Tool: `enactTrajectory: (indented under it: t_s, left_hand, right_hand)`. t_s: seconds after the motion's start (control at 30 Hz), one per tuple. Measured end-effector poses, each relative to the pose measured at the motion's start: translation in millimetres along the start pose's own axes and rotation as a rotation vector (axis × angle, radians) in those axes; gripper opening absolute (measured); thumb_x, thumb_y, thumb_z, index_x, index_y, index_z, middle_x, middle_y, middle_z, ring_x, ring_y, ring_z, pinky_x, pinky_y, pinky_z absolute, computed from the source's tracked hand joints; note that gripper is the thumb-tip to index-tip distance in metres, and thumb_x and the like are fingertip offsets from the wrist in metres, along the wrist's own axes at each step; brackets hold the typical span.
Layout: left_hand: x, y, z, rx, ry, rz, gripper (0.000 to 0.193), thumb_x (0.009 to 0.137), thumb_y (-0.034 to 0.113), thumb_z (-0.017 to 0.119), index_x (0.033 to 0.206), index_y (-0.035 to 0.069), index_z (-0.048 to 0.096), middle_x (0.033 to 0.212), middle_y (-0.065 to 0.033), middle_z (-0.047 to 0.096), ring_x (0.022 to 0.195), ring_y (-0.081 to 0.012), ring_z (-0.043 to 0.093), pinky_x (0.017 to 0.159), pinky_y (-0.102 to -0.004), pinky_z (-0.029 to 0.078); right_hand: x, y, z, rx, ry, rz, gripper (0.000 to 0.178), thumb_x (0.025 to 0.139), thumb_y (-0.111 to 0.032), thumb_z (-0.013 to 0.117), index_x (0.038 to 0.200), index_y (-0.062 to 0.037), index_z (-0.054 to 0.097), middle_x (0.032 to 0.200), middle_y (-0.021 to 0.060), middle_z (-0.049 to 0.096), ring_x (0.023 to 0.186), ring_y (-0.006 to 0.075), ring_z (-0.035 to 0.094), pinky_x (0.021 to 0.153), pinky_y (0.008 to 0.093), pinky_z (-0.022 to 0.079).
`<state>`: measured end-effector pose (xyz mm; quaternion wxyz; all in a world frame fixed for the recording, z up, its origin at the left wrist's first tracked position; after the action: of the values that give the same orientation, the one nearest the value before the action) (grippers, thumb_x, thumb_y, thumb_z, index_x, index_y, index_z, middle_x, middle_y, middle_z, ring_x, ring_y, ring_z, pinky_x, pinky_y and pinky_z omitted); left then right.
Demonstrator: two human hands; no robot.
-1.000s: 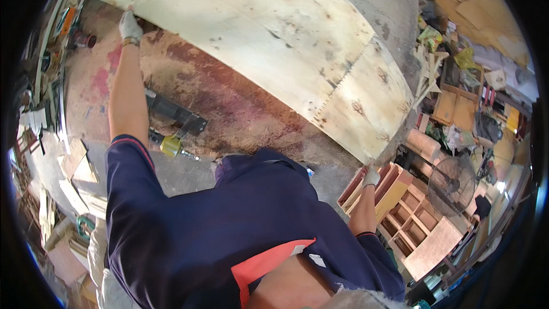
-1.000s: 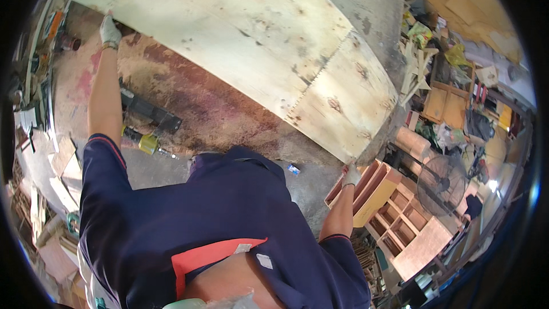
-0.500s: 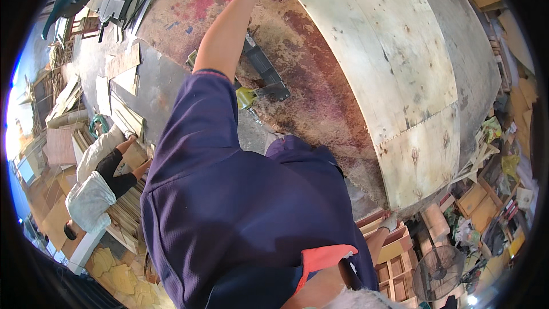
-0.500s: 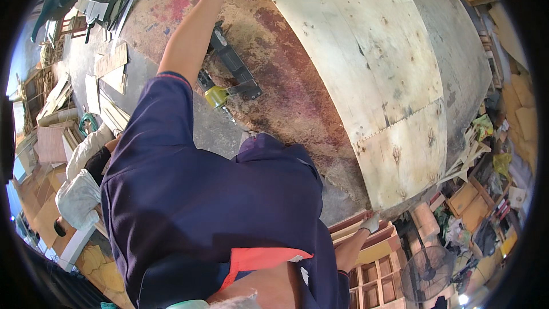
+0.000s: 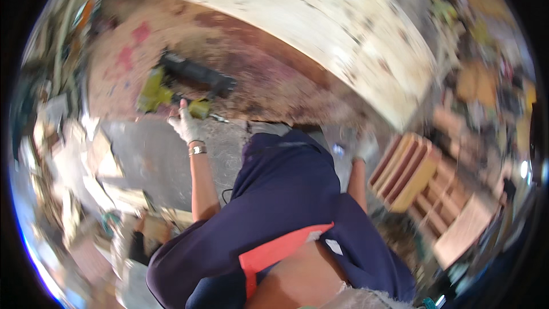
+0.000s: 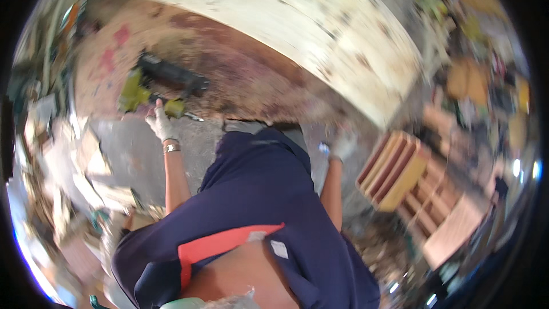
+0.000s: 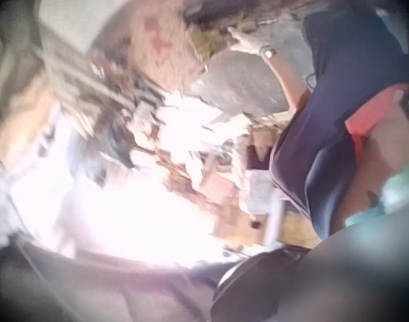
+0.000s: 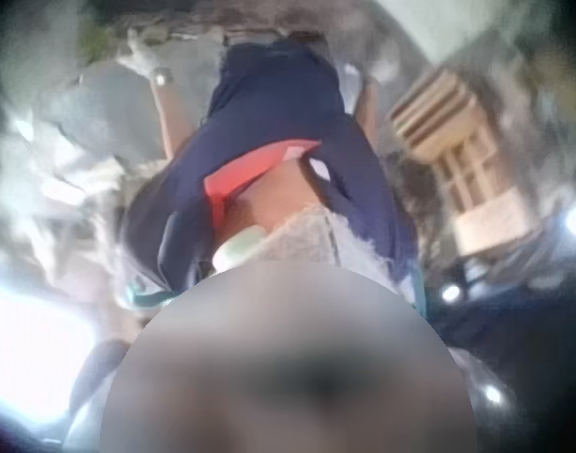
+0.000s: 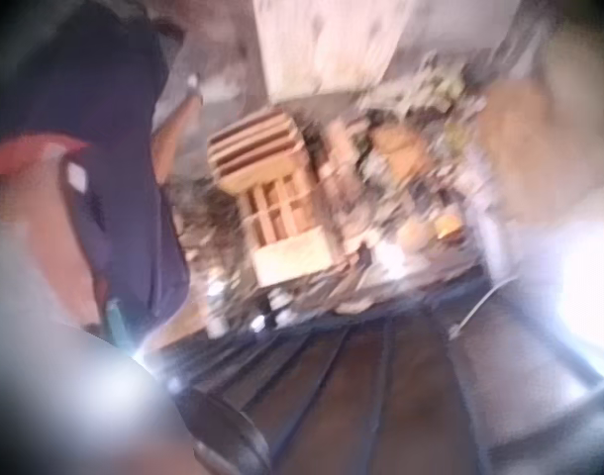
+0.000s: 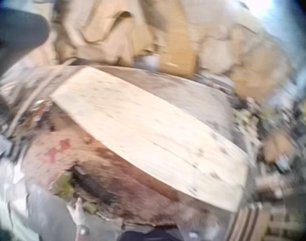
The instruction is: The person aligns and secures a thin wooden strip to a large plywood panel using a nail gun. They then place a small wooden block on the panel and attach it with the nail gun. A coworker assists by holding the panel steady.
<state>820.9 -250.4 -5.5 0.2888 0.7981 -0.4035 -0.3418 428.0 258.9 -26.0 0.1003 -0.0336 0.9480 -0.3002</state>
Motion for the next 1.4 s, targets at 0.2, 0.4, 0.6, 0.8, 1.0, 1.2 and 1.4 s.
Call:
enactTrajectory:
  t_s: [0.2,0.4,0.6,0.8,1.0,1.2,1.4]
  left_hand:
    - [66.5,-40.9,39.7,-0.303,-0.356,-0.219,0.042,0.084,0.028,0.074,0.107,-0.007,0.067,0.105,-0.0106,0.068,0.087,-0.0226,0.066,0.078,-0.0392,0.058]
    - [61.8,-16.7,39.2,-0.591,-0.773,-0.339,0.041,0.100,0.043,0.047,0.119,0.009,0.061,0.115,-0.0124,0.067,0.095,-0.0325,0.068,0.078,-0.0495,0.059]
    - [-110.6,11.0,7.2,-0.624,-0.657,0.022,0.030,0.088,0.016,0.062,0.116,0.007,0.053,0.100,-0.0073,0.061,0.089,-0.0241,0.063,0.077,-0.0433,0.057]
    - [-309.9,7.5,-16.8,-0.385,-0.921,0.520,0.052,0.080,-0.004,0.071,0.128,0.000,0.051,0.095,-0.0051,0.063,0.080,-0.0144,0.061,0.073,-0.0298,0.055]
    - [-466.9,-5.5,-19.5,-0.456,-1.603,0.823,0.036,0.090,0.017,0.066,0.122,0.006,0.054,0.089,-0.0073,0.064,0.081,-0.0231,0.066,0.070,-0.0369,0.056]
    - [-562.8,-40.9,-45.0,0.326,-1.906,1.605,0.053,0.078,0.032,0.074,0.120,0.004,0.054,0.098,-0.0220,0.063,0.095,-0.0412,0.064,0.080,-0.0486,0.051]
    - [-589.7,6.2,65.6,0.245,-1.830,1.967,0.048,0.085,0.037,0.070,0.121,0.007,0.060,0.107,-0.0165,0.064,0.102,-0.0361,0.062,0.091,-0.0449,0.051]
  right_hand:
    - [-61.2,-195.1,72.4,0.077,-0.469,-0.576,0.033,0.091,-0.028,0.067,0.114,-0.0050,0.070,0.097,0.0150,0.071,0.085,0.0321,0.070,0.080,0.0405,0.054]
    - [-110.2,-264.3,49.3,0.093,-0.556,-0.914,0.036,0.092,-0.030,0.066,0.121,-0.0079,0.066,0.090,0.0094,0.064,0.090,0.0301,0.064,0.077,0.0424,0.052]
    - [-150.6,-246.6,-27.0,0.304,-0.341,-0.924,0.047,0.090,-0.032,0.071,0.128,-0.0054,0.063,0.095,0.0103,0.066,0.092,0.0312,0.065,0.080,0.0424,0.053]
    - [-197.2,-201.8,-93.3,0.512,-0.054,-0.775,0.080,0.087,-0.027,0.077,0.152,-0.0083,0.034,0.110,0.0156,0.068,0.090,0.0307,0.067,0.080,0.0402,0.056]
    - [-213.2,-134.0,-140.1,0.569,0.133,-0.236,0.115,0.077,-0.025,0.085,0.158,-0.0053,0.005,0.114,0.0245,0.065,0.089,0.0348,0.071,0.072,0.0410,0.059]
    - [-258.5,-2.0,-171.1,0.812,0.688,0.293,0.033,0.094,-0.030,0.068,0.090,0.0021,0.063,0.091,0.0122,0.066,0.087,0.0234,0.064,0.080,0.0413,0.049]
    - [-276.0,119.3,-214.1,1.209,1.113,0.642,0.011,0.088,-0.005,0.064,0.098,-0.0007,0.063,0.084,0.0077,0.065,0.063,0.0155,0.058,0.062,0.0319,0.052]
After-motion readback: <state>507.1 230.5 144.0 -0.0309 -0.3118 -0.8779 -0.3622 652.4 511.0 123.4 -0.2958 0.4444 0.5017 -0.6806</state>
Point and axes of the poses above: each hand's wrist, its own x-axis towards the middle knuckle, its own z-axis out of the palm, y = z × x, the point moved 4 cm from there along x, towards the middle knuckle
